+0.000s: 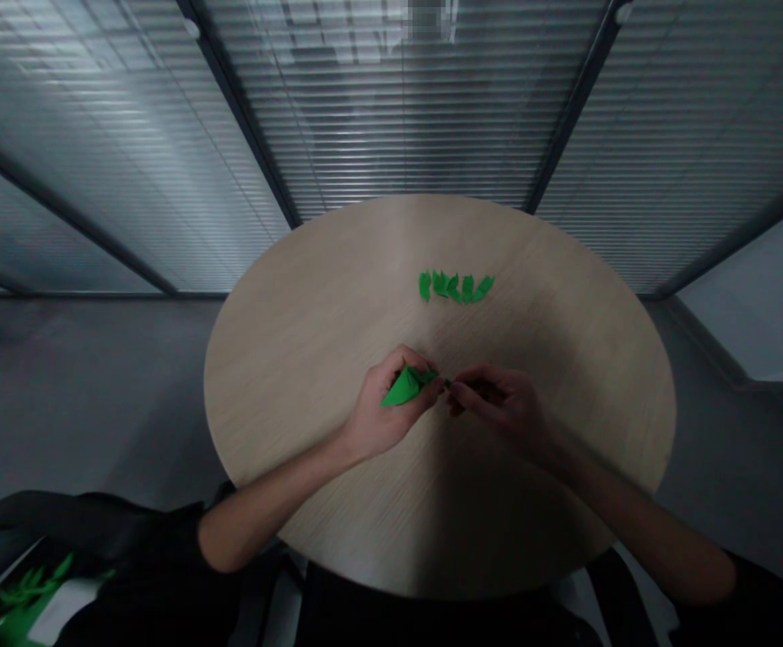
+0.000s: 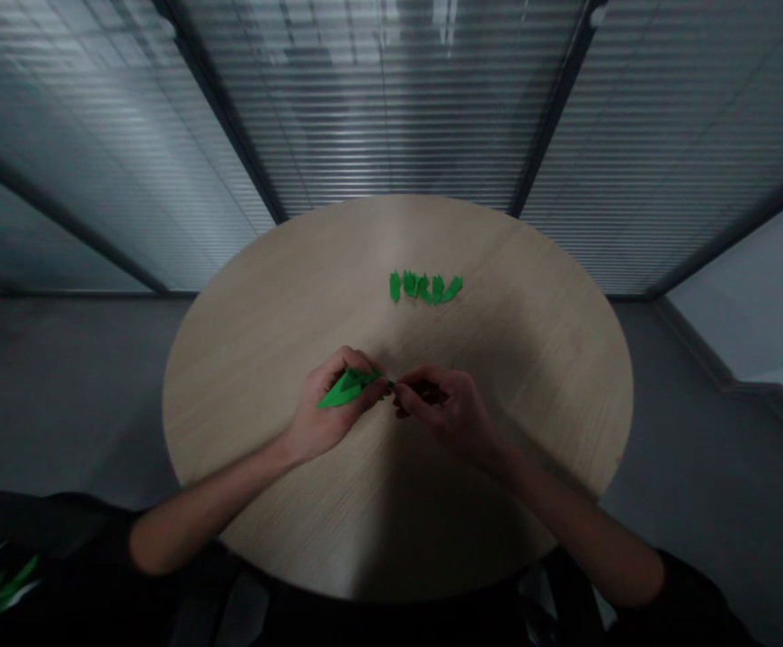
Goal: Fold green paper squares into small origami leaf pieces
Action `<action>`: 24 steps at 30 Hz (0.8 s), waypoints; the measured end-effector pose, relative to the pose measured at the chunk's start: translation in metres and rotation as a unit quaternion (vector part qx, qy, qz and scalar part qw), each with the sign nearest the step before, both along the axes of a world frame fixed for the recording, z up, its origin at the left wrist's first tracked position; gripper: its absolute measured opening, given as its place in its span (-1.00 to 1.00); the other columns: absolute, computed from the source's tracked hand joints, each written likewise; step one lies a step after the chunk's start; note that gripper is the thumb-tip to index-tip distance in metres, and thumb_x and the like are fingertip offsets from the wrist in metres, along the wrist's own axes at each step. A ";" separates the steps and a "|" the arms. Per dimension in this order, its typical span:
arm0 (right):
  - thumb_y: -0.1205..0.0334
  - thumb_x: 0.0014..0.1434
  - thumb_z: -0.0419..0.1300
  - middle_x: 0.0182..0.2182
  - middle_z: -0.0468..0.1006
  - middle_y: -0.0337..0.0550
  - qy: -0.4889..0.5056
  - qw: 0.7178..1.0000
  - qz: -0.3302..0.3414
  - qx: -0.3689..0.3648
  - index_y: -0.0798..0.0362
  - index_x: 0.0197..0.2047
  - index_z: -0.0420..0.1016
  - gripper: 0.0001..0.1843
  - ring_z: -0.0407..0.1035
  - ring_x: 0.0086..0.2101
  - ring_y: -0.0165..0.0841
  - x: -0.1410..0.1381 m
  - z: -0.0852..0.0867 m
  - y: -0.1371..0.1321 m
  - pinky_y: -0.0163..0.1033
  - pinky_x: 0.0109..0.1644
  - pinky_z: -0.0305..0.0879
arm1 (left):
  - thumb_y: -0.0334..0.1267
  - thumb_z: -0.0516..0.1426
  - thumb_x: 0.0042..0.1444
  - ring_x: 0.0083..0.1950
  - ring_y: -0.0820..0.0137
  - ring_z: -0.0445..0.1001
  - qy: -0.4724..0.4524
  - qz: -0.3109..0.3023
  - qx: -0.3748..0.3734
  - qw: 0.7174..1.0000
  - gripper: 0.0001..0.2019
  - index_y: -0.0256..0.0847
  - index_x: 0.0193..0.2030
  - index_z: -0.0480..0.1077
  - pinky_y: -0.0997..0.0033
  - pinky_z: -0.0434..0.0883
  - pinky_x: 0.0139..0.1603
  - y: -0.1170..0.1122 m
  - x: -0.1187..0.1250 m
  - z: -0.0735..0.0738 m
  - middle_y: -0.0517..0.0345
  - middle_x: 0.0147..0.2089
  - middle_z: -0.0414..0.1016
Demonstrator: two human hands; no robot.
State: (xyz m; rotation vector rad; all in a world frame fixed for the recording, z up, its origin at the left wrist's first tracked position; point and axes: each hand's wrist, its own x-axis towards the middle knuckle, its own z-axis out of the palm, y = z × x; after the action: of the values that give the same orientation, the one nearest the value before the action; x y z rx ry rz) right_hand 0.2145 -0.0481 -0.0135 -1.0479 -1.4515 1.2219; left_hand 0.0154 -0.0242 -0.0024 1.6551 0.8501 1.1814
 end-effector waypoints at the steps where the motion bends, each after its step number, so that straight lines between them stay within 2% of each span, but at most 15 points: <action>1: -0.10 0.28 0.36 -0.44 0.70 -0.13 -0.003 1.000 0.001 0.003 0.06 -0.24 0.64 -0.64 0.62 -0.44 -0.35 0.000 0.000 0.000 -0.31 -0.34 0.59 | -0.30 0.29 0.24 -0.33 0.46 0.49 0.000 -0.002 -0.001 1.000 -0.80 -0.18 -0.29 0.32 0.43 0.40 -0.33 0.000 0.000 0.000 0.18 -0.31 0.52; 8: -0.07 0.29 0.34 -0.44 0.69 -0.14 -0.024 0.999 0.006 0.021 0.05 -0.25 0.63 -0.67 0.59 -0.46 -0.37 -0.001 0.004 0.000 -0.31 -0.35 0.56 | -0.31 0.29 0.24 -0.34 0.48 0.46 0.007 -0.016 0.015 1.000 -0.82 -0.18 -0.27 0.33 0.46 0.40 -0.33 0.000 -0.001 -0.001 0.19 -0.31 0.51; 13: -0.02 0.31 0.32 -0.46 0.66 -0.16 -0.024 0.999 0.002 0.028 0.05 -0.26 0.61 -0.70 0.57 -0.47 -0.39 -0.001 0.005 -0.002 -0.34 -0.38 0.52 | -0.31 0.28 0.24 -0.34 0.45 0.49 0.023 -0.017 0.033 0.999 -0.85 -0.17 -0.19 0.37 0.46 0.40 -0.36 -0.001 -0.003 -0.001 0.18 -0.30 0.54; 24: -0.07 0.30 0.32 -0.47 0.62 -0.18 -0.053 0.998 0.010 0.041 0.06 -0.28 0.61 -0.66 0.52 -0.48 -0.40 -0.002 0.005 -0.001 -0.33 -0.39 0.48 | -0.35 0.26 0.25 -0.31 0.46 0.52 0.057 -0.013 0.086 0.995 -0.87 -0.16 -0.14 0.38 0.48 0.43 -0.30 -0.001 -0.006 -0.005 0.18 -0.25 0.56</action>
State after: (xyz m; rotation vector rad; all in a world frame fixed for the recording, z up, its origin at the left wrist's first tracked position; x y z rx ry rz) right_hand 0.2129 -0.0492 -0.0084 -1.0584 -1.5832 1.1252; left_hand 0.0097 -0.0249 -0.0073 1.8837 0.8140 1.1786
